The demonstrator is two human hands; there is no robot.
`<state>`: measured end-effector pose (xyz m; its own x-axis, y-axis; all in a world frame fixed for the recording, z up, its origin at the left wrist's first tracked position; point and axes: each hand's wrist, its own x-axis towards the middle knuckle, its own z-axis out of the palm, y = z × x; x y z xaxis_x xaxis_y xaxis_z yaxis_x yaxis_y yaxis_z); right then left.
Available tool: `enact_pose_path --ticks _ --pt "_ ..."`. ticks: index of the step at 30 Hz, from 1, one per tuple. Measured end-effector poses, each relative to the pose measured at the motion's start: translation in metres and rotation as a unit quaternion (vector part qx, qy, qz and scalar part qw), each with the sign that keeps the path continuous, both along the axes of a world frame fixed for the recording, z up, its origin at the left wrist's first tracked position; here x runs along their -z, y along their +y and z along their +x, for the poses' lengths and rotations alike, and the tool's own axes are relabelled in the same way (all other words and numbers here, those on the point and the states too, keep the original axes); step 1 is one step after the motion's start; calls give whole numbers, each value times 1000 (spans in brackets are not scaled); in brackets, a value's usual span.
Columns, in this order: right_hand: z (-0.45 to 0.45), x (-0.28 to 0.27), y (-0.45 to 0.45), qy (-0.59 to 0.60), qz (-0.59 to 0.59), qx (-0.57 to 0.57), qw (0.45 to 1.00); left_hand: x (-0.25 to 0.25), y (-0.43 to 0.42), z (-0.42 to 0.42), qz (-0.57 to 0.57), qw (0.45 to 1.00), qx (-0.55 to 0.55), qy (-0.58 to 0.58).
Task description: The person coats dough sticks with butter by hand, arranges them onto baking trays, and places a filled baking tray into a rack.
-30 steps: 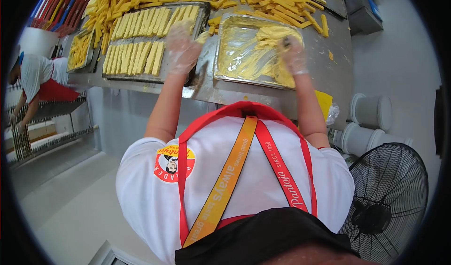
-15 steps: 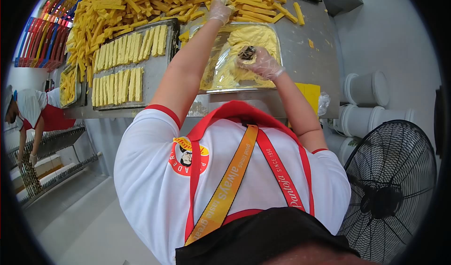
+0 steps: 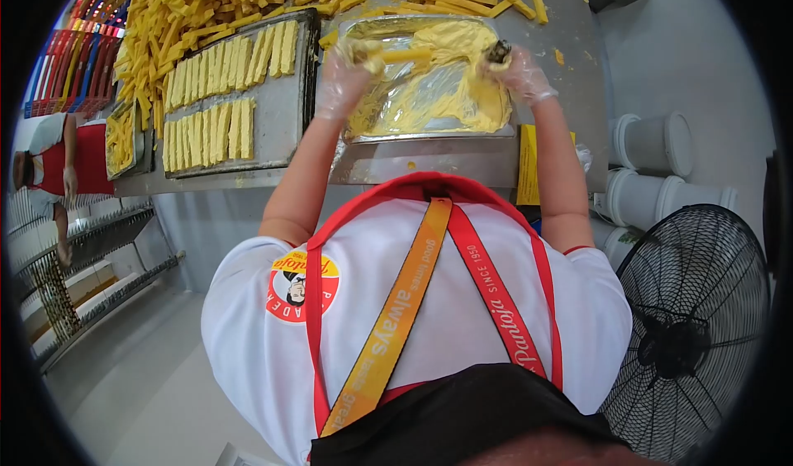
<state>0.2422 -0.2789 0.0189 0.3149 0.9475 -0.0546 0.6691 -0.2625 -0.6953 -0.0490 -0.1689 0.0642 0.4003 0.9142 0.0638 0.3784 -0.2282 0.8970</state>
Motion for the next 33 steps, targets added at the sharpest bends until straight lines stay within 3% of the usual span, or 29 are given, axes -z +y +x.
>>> enact_pose_path --ticks 1,4,5,8,9,12,15,18,21,24,25,28,31,33 --pt "-9 -17 2 -17 50 7 999 14 -9 -3 71 993 -2 100" --pt "-37 2 5 -84 203 -5 975 35 -21 -8 60 990 46 116" --pt "-46 19 11 224 177 40 957 37 -24 -8 47 993 48 93" --pt "-93 -19 1 468 182 71 862 48 -24 -11 108 983 41 142" --pt "-95 -11 2 462 202 59 862 56 -20 -13 111 983 49 136" --pt "-75 19 15 244 84 177 950 81 -17 -19 129 982 63 120" --pt "-69 29 14 135 161 127 969 89 -16 -18 142 981 51 119" --pt "-102 -1 6 374 203 94 900 90 -17 -18 130 983 47 123" --pt "-99 8 6 341 208 63 914 82 -19 -20 137 982 45 120" --pt "-72 21 12 133 102 157 973 70 -21 -22 115 986 44 108" --pt "-70 23 10 148 143 158 966 66 -21 -23 109 987 39 110" --pt "-90 13 2 373 176 144 899 62 -23 -27 83 984 39 151" --pt "-115 20 -1 392 265 106 874 74 -18 -26 40 985 43 165" --pt "-101 45 1 279 218 135 926 82 -17 -31 42 984 57 166"
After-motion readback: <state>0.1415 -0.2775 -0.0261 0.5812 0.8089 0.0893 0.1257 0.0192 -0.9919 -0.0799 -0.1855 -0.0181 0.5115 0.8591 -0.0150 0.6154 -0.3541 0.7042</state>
